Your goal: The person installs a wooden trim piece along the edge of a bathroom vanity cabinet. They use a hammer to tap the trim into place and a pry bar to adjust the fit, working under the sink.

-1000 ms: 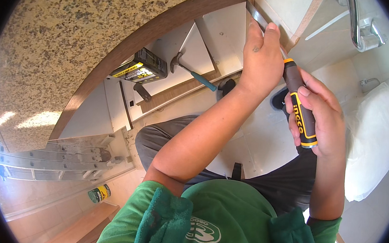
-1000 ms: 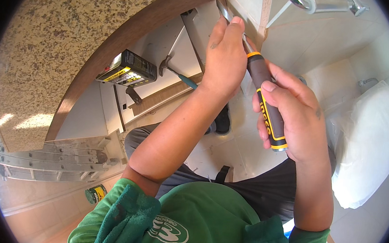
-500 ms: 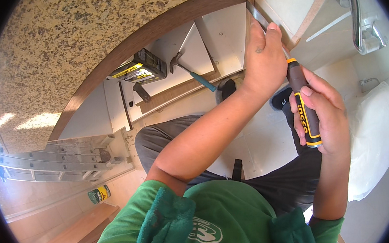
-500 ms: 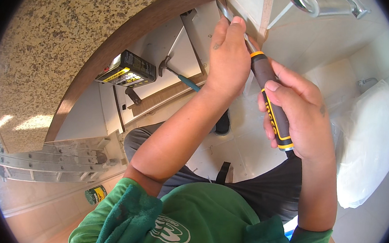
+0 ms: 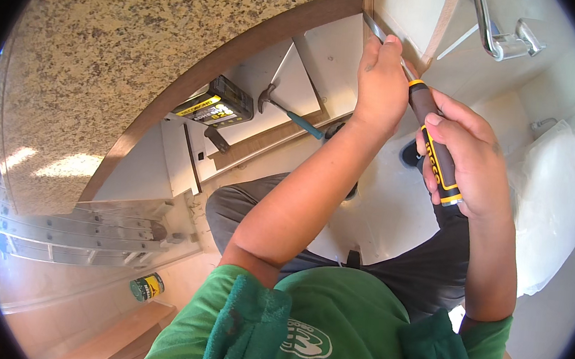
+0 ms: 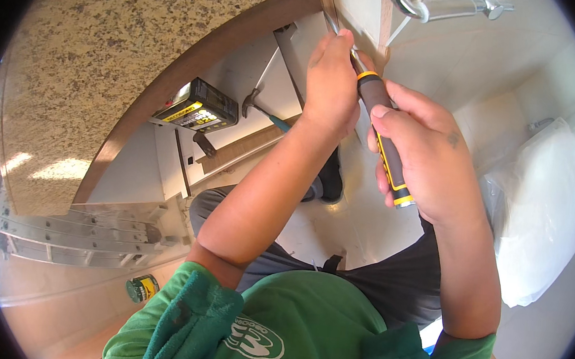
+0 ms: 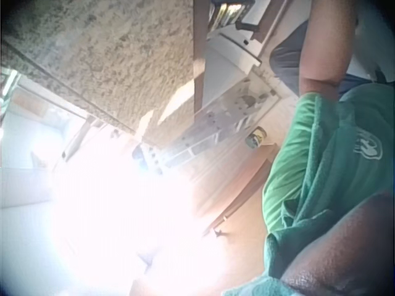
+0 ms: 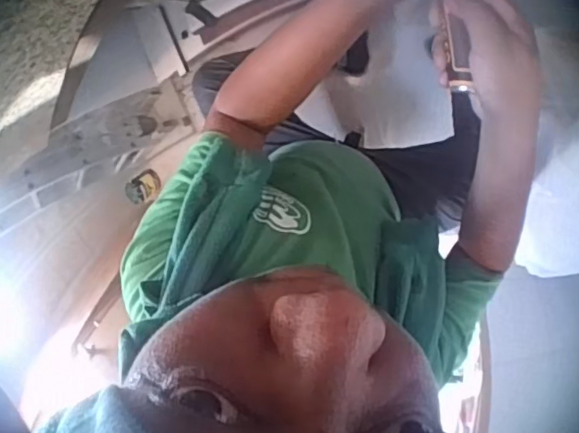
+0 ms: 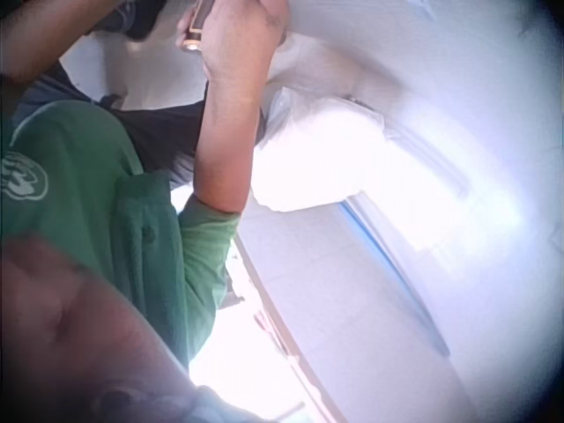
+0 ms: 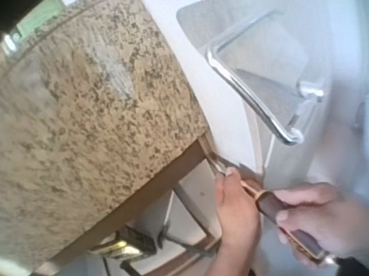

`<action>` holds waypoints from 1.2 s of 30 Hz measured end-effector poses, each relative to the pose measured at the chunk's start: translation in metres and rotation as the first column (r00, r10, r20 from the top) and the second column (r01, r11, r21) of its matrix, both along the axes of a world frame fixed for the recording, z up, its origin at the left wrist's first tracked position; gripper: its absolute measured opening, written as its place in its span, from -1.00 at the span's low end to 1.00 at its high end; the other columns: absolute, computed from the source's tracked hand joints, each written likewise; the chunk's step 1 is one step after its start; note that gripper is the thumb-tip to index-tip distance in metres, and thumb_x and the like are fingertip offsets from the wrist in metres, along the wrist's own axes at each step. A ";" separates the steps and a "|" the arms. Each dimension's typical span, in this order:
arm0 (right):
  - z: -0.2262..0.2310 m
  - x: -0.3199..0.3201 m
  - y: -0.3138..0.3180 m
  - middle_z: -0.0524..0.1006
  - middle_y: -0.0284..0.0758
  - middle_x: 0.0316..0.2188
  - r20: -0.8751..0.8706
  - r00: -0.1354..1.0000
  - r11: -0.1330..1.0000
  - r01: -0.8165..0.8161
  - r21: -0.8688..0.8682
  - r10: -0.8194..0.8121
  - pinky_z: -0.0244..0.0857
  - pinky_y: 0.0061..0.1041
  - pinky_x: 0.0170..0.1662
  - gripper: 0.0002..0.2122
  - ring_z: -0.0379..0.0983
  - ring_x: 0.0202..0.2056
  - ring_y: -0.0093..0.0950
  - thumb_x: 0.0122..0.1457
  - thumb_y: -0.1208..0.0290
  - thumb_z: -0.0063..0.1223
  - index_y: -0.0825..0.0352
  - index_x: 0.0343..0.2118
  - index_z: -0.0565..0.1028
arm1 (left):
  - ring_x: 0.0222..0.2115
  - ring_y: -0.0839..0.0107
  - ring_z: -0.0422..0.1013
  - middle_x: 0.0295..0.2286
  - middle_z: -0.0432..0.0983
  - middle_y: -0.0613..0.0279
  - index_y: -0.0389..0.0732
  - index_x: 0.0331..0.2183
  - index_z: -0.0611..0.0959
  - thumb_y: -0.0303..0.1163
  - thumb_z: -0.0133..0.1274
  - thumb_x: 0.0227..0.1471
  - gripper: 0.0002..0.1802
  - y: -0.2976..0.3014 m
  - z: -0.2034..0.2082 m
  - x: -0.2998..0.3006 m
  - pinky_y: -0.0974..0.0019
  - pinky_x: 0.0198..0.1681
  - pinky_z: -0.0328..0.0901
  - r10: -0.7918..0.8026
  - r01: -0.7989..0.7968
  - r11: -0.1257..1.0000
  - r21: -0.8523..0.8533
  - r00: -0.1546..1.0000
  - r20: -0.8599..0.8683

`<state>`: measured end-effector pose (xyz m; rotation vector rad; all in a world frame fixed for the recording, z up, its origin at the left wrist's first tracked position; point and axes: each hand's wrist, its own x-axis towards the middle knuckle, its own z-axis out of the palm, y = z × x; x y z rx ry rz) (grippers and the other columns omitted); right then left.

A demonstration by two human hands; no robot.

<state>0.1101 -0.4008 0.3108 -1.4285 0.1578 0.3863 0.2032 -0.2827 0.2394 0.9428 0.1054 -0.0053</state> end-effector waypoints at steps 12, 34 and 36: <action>-0.003 -0.004 0.003 0.43 -0.41 -0.51 0.082 0.996 0.993 -0.013 -0.113 0.022 0.21 -0.55 -0.69 -0.71 0.34 -0.71 -0.61 0.32 0.34 -0.05 0.41 -0.02 0.48 | -0.48 0.41 0.35 -0.45 0.38 0.22 -0.22 -0.28 0.40 -0.25 -0.11 0.32 -0.77 -0.001 -0.009 0.001 0.30 -0.46 0.30 -0.030 0.031 0.996 -0.082 0.999 0.017; -0.036 -0.012 0.007 0.47 -0.38 -0.46 -0.006 0.999 0.980 0.037 0.197 -0.036 0.25 -0.54 -0.69 -0.56 0.39 -0.70 -0.56 0.32 0.31 -0.06 0.36 0.22 0.38 | -0.52 0.45 0.33 -0.52 0.39 0.25 -0.22 -0.24 0.47 -0.25 -0.08 0.30 -0.78 0.011 -0.020 0.002 0.31 -0.49 0.24 -0.048 0.053 0.980 0.191 0.998 -0.030; -0.036 -0.012 0.005 0.47 -0.38 -0.46 0.002 1.000 0.983 0.026 0.180 -0.027 0.25 -0.54 -0.69 -0.55 0.38 -0.70 -0.57 0.31 0.32 -0.06 0.36 0.23 0.38 | -0.52 0.46 0.32 -0.53 0.38 0.26 -0.22 -0.23 0.46 -0.25 -0.09 0.31 -0.78 0.010 -0.017 0.000 0.32 -0.49 0.24 -0.060 0.062 0.980 0.187 0.998 -0.020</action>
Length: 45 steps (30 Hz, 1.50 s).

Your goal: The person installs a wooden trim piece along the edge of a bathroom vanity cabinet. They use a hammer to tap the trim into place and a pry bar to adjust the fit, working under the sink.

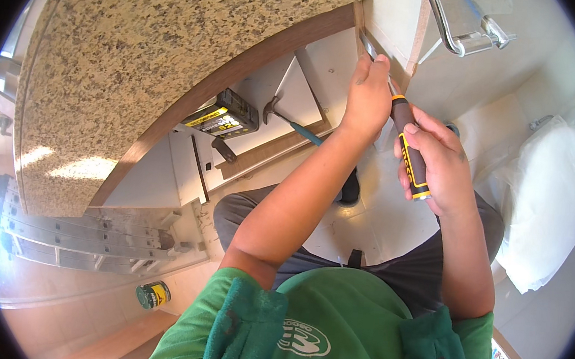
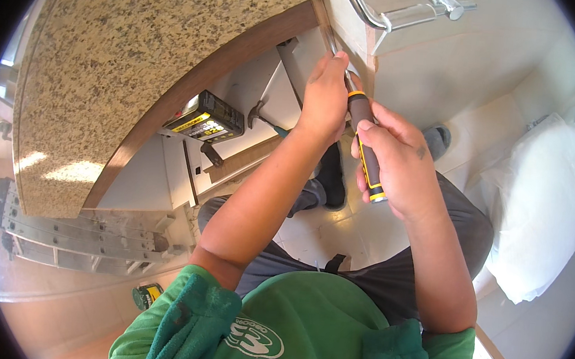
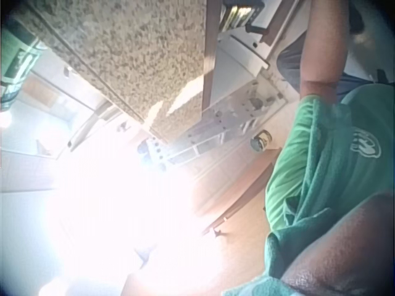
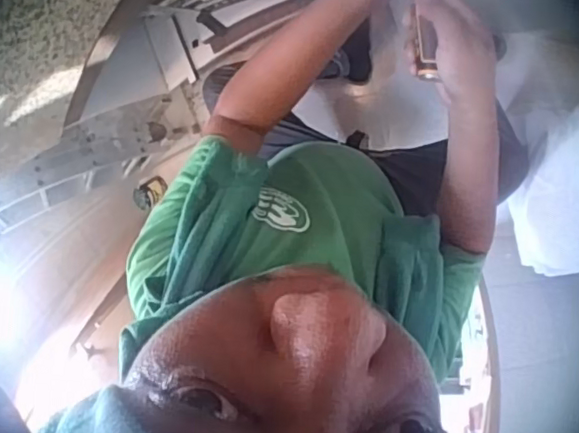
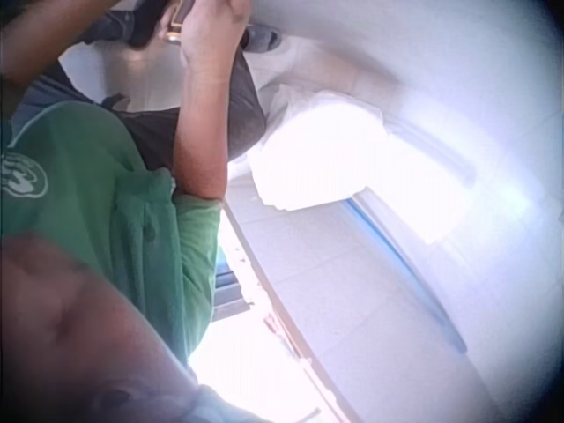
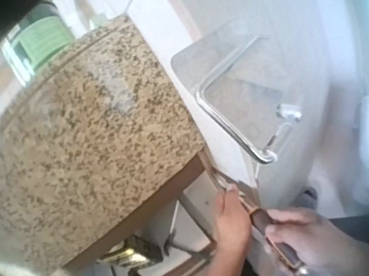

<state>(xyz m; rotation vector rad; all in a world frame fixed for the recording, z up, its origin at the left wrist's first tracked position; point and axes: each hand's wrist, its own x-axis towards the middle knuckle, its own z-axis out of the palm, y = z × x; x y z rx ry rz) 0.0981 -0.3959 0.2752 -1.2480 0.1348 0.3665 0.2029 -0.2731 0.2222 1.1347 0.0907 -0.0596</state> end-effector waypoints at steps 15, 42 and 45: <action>0.004 0.010 -0.013 0.48 -0.36 -0.47 -0.007 0.999 0.992 -0.042 0.123 0.043 0.24 -0.55 -0.73 -0.63 0.38 -0.72 -0.57 0.31 0.25 -0.02 0.36 0.08 0.43 | -0.52 0.48 0.25 -0.53 0.31 0.30 -0.22 -0.34 0.46 -0.25 -0.11 0.31 -0.75 -0.002 0.027 -0.006 0.29 -0.48 0.19 0.042 -0.043 0.988 0.148 0.999 0.010; -0.117 -0.098 -0.069 0.46 -0.33 -0.44 -0.121 0.993 0.961 -0.021 -0.277 -0.014 0.26 -0.58 -0.68 -0.45 0.37 -0.70 -0.59 0.30 0.46 -0.04 0.35 0.36 0.23 | -0.40 0.51 0.43 -0.39 0.57 0.29 -0.34 -0.32 0.70 -0.36 0.27 0.10 -0.78 0.015 -0.014 0.063 0.40 -0.23 0.33 0.448 -0.500 0.805 0.320 0.865 0.226; -0.115 -0.090 -0.066 0.45 -0.34 -0.45 -0.087 0.996 0.948 -0.028 -0.316 0.001 0.26 -0.58 -0.66 -0.45 0.36 -0.69 -0.60 0.30 0.47 -0.05 0.35 0.36 0.22 | -0.36 0.51 0.42 -0.39 0.57 0.31 -0.30 -0.34 0.70 -0.37 0.27 0.08 -0.82 0.005 -0.010 0.058 0.40 -0.18 0.31 0.521 -0.545 0.815 0.196 0.838 0.165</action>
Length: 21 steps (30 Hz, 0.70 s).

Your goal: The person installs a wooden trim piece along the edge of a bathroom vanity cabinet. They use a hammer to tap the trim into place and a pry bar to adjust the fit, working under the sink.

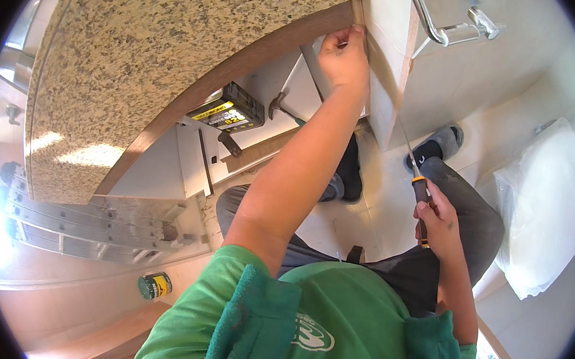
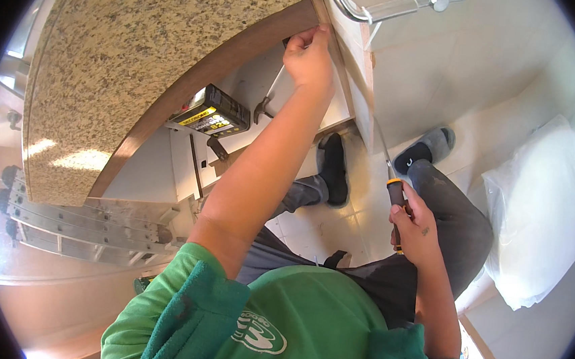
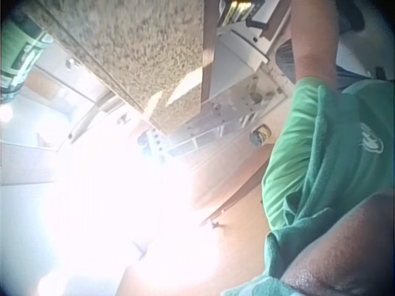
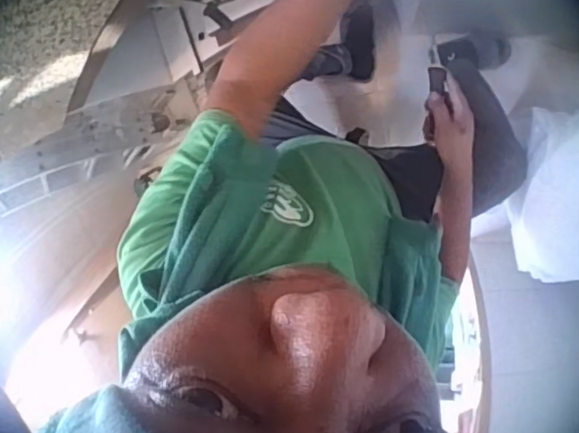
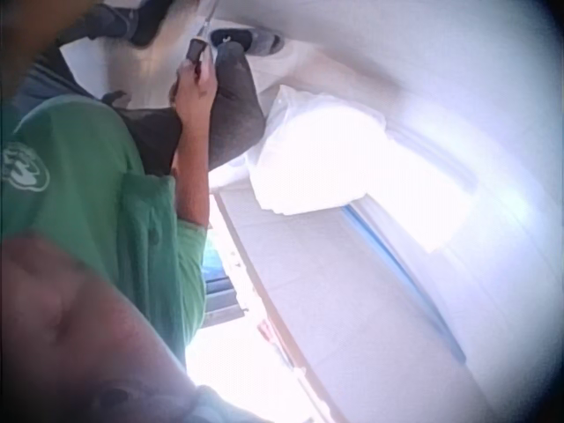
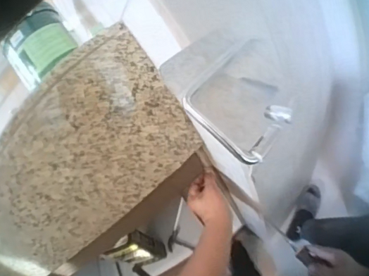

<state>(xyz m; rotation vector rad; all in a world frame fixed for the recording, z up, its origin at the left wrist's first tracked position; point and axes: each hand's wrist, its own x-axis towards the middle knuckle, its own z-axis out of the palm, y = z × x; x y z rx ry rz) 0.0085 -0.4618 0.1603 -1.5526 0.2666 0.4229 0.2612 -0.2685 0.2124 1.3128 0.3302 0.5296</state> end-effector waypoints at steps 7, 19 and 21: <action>-0.001 0.002 0.003 0.42 -0.40 -0.44 -0.013 0.999 0.999 -0.034 0.002 0.034 0.28 -0.60 -0.57 -0.46 0.33 -0.64 -0.66 0.30 0.49 -0.03 0.35 0.36 0.24 | -0.33 0.47 0.40 -0.38 0.54 0.30 -0.29 -0.32 0.65 -0.41 0.24 0.09 -0.84 0.004 -0.013 0.011 0.39 -0.16 0.30 -0.026 0.034 0.987 -0.159 0.998 0.057; 0.006 0.004 0.010 0.40 -0.41 -0.49 -0.022 0.995 0.991 -0.097 -0.090 0.095 0.27 -0.56 -0.54 -0.46 0.33 -0.64 -0.63 0.30 0.48 -0.02 0.35 0.35 0.24 | -0.25 0.44 0.40 -0.29 0.51 0.23 -0.33 -0.25 0.57 -0.35 0.29 0.08 -0.70 0.004 -0.014 0.017 0.35 -0.11 0.30 -0.030 0.028 0.998 0.049 0.999 0.039; 0.006 0.004 0.010 0.40 -0.41 -0.51 -0.026 0.995 0.990 -0.099 -0.104 0.097 0.28 -0.55 -0.54 -0.47 0.33 -0.64 -0.63 0.31 0.47 -0.02 0.35 0.35 0.24 | -0.27 0.41 0.40 -0.28 0.51 0.20 -0.34 -0.26 0.57 -0.29 0.27 0.11 -0.68 0.002 -0.014 0.016 0.33 -0.13 0.31 -0.022 0.018 0.998 0.067 0.999 0.050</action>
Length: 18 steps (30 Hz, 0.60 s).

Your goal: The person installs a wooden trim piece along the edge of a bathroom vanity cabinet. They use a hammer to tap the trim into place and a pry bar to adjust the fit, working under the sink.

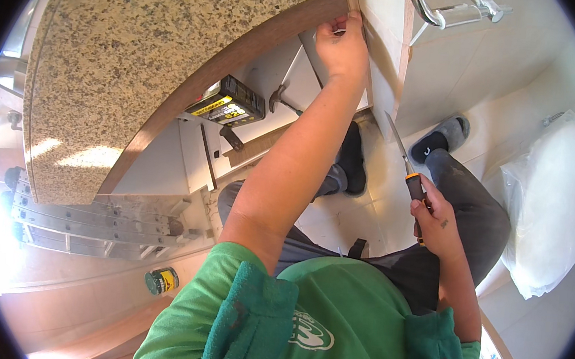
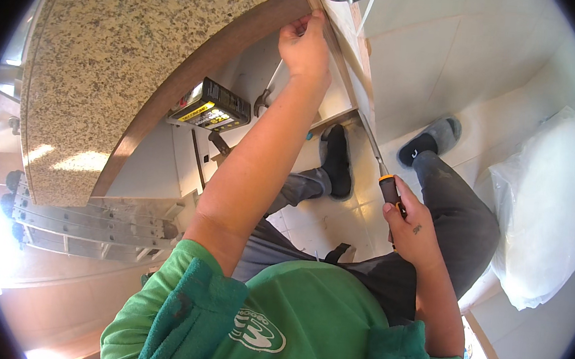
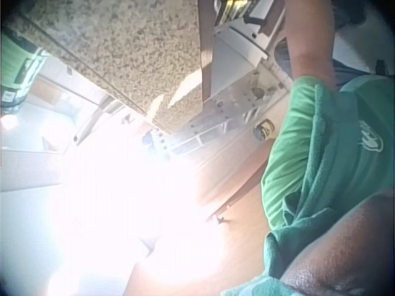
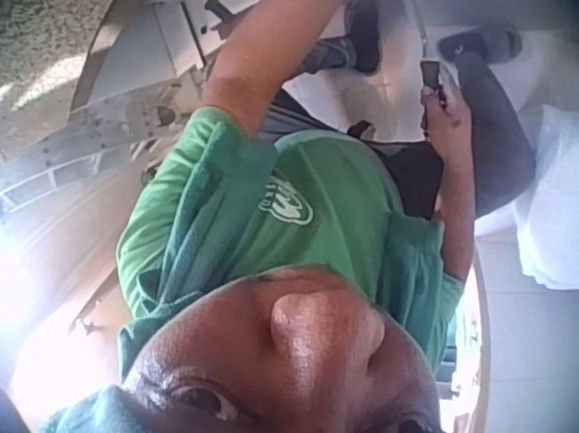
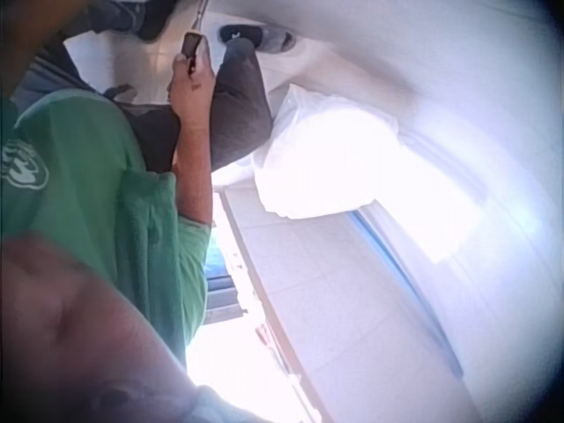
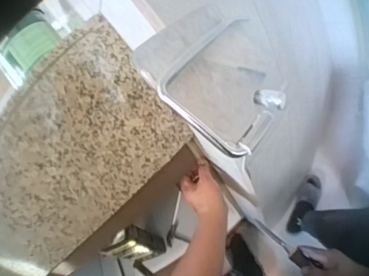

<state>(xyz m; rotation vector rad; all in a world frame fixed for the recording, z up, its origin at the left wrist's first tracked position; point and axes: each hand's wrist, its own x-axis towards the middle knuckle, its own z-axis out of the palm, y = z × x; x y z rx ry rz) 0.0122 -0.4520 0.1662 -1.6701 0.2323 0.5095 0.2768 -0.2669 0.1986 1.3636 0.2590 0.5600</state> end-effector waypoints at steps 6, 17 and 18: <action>-0.004 -0.002 0.000 0.41 -0.40 -0.54 0.046 0.999 0.999 -0.020 -0.035 0.022 0.29 -0.54 -0.52 -0.47 0.34 -0.65 -0.62 0.31 0.46 -0.02 0.33 0.35 0.24 | -0.33 0.39 0.41 -0.30 0.51 0.17 -0.35 -0.27 0.59 -0.20 0.18 0.19 -0.65 0.002 -0.005 0.002 0.31 -0.19 0.34 0.007 -0.007 1.000 -0.004 1.000 0.014; -0.005 -0.003 0.000 0.41 -0.41 -0.51 0.092 0.994 0.997 -0.048 -0.062 0.054 0.29 -0.56 -0.53 -0.46 0.33 -0.65 -0.63 0.29 0.49 -0.02 0.36 0.34 0.25 | -0.46 0.38 0.50 -0.45 0.60 0.20 -0.35 -0.32 0.65 -0.36 0.15 0.17 -0.79 0.024 -0.004 -0.012 0.32 -0.31 0.39 -0.123 0.090 0.917 0.389 0.991 0.059; -0.006 -0.003 0.000 0.40 -0.43 -0.50 0.096 0.994 0.997 -0.046 -0.061 0.052 0.27 -0.58 -0.55 -0.46 0.32 -0.65 -0.66 0.28 0.52 -0.01 0.36 0.34 0.25 | -0.46 0.41 0.51 -0.45 0.61 0.21 -0.32 -0.30 0.65 -0.35 0.17 0.17 -0.80 0.023 0.005 -0.014 0.34 -0.31 0.37 -0.159 0.159 0.956 0.246 0.987 -0.021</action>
